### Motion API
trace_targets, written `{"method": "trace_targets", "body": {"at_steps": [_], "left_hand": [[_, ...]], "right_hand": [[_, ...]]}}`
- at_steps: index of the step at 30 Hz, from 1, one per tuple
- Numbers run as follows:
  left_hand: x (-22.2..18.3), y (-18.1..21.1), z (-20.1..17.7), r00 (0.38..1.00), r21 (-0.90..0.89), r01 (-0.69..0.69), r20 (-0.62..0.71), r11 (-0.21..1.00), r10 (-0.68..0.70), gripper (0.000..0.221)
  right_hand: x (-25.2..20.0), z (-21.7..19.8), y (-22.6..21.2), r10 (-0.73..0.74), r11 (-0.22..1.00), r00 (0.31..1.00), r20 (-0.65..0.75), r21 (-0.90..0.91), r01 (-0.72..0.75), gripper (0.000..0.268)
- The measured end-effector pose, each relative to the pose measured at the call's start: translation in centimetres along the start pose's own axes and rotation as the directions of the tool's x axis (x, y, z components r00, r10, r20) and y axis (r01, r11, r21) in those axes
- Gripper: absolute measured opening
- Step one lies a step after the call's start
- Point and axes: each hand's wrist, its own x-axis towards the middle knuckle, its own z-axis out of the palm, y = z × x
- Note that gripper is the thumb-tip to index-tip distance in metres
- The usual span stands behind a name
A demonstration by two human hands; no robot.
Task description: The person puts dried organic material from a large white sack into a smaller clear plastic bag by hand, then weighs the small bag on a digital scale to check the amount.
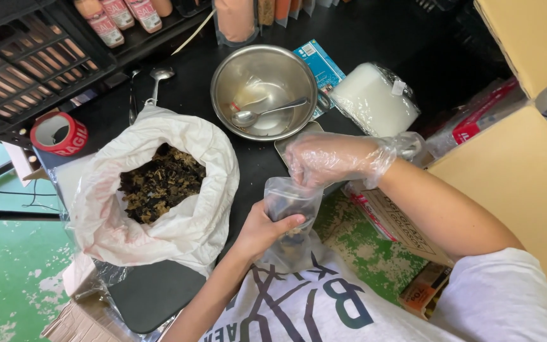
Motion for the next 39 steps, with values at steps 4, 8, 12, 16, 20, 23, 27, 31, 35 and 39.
{"method": "trace_targets", "body": {"at_steps": [4,8,12,16,20,23,27,31,35,39], "left_hand": [[-0.1,-1.0,0.0,0.999,0.048,-0.015,0.033,0.999,0.014,0.034],[-0.7,0.0,1.2,0.999,0.082,0.046,-0.028,0.996,-0.043,0.043],[-0.6,0.0,2.8,0.986,0.079,0.150,-0.088,0.985,-0.143,0.064],[0.1,-0.9,3.0,0.995,0.056,0.079,0.053,0.995,-0.082,0.045],[2.8,-0.2,3.8,0.995,0.078,0.080,-0.073,0.994,-0.074,0.043],[8.1,-4.2,3.1,0.994,0.143,-0.072,-0.076,0.987,0.084,0.046],[14.8,-7.8,2.7,0.942,0.215,-0.316,-0.043,0.924,0.332,0.050],[18.3,-9.6,3.2,0.944,0.139,-0.288,-0.122,0.947,0.305,0.056],[19.9,-8.9,2.5,0.938,0.093,-0.222,-0.250,0.971,0.238,0.061],[21.4,-8.1,1.5,0.910,0.087,-0.233,-0.332,0.969,0.248,0.062]], "right_hand": [[-1.5,1.4,0.7,0.051,0.973,0.985,0.164,0.216,-0.087,0.012],[-1.7,1.7,0.3,0.091,0.936,0.991,0.099,0.332,-0.119,0.019],[-3.1,0.2,-2.4,0.170,0.923,0.981,0.091,0.334,-0.191,0.018],[-3.0,2.6,1.5,0.179,0.904,0.943,0.282,0.331,-0.271,0.022],[-4.2,0.3,-0.1,0.216,0.976,0.976,-0.042,0.008,-0.216,0.013],[-5.3,-1.7,-1.3,0.253,0.963,0.947,-0.200,-0.039,-0.265,0.008],[-7.9,-4.9,-2.4,0.366,0.917,0.880,-0.302,0.278,-0.286,0.018],[-10.4,-4.0,-0.4,0.535,0.818,0.750,-0.390,0.460,-0.344,0.027],[-10.9,-1.0,2.9,0.684,0.672,0.660,-0.311,0.620,-0.405,0.021],[-10.9,1.3,3.6,0.681,0.664,0.661,-0.315,0.647,-0.375,0.024]]}}
